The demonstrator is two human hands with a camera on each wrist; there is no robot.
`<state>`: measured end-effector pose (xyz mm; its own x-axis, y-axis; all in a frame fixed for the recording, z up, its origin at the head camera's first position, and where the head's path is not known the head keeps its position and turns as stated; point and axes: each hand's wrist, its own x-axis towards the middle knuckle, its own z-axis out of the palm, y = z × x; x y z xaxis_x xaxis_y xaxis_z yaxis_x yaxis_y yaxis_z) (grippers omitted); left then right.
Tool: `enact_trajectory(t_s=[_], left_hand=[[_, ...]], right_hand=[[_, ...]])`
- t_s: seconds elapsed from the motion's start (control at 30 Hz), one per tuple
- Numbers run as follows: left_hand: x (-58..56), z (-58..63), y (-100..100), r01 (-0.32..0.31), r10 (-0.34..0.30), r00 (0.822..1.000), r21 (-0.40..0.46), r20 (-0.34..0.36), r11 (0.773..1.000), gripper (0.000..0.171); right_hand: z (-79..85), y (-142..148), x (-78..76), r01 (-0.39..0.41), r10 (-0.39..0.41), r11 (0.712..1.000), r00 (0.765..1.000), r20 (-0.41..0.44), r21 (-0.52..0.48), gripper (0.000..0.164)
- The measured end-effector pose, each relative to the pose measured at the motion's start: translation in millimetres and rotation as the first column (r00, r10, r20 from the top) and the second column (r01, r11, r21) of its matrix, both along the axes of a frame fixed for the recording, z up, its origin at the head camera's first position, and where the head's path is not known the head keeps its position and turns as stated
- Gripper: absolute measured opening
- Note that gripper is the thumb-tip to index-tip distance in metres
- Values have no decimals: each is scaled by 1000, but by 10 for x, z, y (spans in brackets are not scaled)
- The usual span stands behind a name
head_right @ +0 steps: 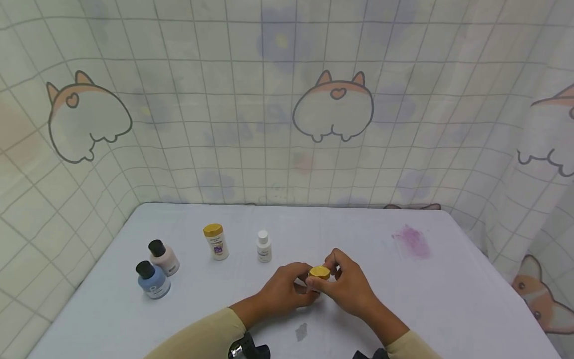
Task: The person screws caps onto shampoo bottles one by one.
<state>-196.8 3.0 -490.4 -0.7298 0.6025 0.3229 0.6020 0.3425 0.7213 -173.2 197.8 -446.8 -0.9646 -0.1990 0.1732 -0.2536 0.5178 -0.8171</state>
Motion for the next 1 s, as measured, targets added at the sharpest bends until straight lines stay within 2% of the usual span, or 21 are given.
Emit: enact_trajectory(t_s=[0.57, 0.77, 0.87, 1.0], left_hand=[[-1, 11, 2, -18, 18, 1000, 6, 1, 1000, 28], [7, -4, 6, -30, 30, 1000, 14, 8, 999, 29], [7, -4, 5, -29, 28, 999, 12, 20, 1000, 31], [2, -7, 8, -21, 21, 1000, 3, 15, 1000, 33]], right_hand=[[35, -130, 87, 138, -136, 989, 990, -41, 47, 50], [2, -65, 113, 121, -121, 992, 993, -8, 47, 46], [-10, -11, 124, 88, -86, 994, 996, -38, 63, 41], [-31, 50, 106, 10, -1, 997, 994, -108, 79, 33]])
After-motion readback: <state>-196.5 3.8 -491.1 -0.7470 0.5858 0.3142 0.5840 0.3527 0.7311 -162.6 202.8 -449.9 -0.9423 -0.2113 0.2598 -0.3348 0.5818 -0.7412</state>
